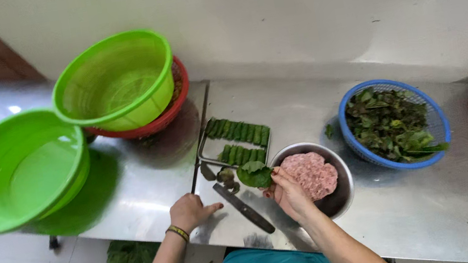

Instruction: The person repeatedly takes a leaf, places a portion of ground meat onto it, folds the leaf around the meat, and places the finished roll onto a metal tray. The process is repeated continuously throughout the clip.

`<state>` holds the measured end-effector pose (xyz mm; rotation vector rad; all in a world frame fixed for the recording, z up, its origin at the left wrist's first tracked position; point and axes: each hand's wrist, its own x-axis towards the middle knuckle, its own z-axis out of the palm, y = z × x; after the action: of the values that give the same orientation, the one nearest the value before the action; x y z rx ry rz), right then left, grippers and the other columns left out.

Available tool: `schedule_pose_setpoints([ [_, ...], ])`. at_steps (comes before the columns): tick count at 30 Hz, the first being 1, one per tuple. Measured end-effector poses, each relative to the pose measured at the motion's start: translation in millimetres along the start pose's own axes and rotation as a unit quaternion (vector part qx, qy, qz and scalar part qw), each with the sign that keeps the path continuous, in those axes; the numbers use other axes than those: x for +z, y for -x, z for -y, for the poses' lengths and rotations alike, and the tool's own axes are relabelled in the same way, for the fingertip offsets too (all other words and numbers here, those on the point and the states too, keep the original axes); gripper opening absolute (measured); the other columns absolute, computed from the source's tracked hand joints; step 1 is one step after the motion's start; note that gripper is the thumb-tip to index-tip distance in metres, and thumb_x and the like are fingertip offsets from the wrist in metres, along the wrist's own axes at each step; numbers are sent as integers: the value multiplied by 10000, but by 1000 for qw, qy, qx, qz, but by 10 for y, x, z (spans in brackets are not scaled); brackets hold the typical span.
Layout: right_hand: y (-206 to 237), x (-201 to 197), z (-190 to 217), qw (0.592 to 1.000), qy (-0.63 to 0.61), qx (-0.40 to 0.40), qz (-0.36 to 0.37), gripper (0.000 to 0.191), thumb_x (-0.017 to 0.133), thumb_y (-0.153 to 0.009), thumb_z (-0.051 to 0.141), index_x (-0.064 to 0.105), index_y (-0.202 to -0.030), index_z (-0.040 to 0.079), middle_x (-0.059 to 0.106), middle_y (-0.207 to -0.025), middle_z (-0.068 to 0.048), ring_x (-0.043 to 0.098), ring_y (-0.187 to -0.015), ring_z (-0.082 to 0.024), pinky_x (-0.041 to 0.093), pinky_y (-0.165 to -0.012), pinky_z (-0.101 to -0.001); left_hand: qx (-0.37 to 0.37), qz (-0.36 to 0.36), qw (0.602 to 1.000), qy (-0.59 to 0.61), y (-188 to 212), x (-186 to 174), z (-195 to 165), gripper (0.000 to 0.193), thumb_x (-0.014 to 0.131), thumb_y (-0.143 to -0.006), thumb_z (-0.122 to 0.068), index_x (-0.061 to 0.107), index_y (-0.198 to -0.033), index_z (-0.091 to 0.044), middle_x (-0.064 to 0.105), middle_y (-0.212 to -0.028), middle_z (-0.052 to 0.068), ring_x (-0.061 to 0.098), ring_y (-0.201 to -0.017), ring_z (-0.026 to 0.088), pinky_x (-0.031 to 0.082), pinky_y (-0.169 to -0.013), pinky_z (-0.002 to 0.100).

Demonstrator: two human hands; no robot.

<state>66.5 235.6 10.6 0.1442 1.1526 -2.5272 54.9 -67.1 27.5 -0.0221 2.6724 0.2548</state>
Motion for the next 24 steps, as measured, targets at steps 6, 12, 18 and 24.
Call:
schedule_pose_setpoints([
  [6,-173,164,-159,997,-6,-3,70,117,465,-1064,180,548,-1127,127,665,-1129,-62,641,-1018,-183,493,-843,-376,192,86,839,502,-215,30,-32,569,644,-927,-547,766,-1018,1,725,-842,62,647,-741,136,543,-678,300],
  [12,-248,524,-80,986,163,-45,-8,150,457,-1077,145,547,-1154,54,678,-1056,-102,662,-981,-269,495,-770,-387,148,-125,828,527,-159,-257,-481,296,683,-933,-221,737,-1005,61,750,-832,75,645,-744,120,537,-667,299],
  [18,-41,614,24,853,463,-242,-6,654,667,-829,-26,408,-1422,71,585,-1231,-45,575,-1146,-171,489,-910,-324,154,-159,906,360,287,-503,-752,229,713,-879,-183,720,-942,37,707,-817,123,675,-712,177,516,-651,321],
  [24,-336,289,-25,993,87,-79,-3,172,572,-1039,87,662,-1184,64,686,-1091,-47,639,-989,-152,526,-905,-322,285,-26,836,468,385,-588,-678,278,629,-925,-122,682,-1167,5,715,-904,42,628,-820,83,538,-717,278],
])
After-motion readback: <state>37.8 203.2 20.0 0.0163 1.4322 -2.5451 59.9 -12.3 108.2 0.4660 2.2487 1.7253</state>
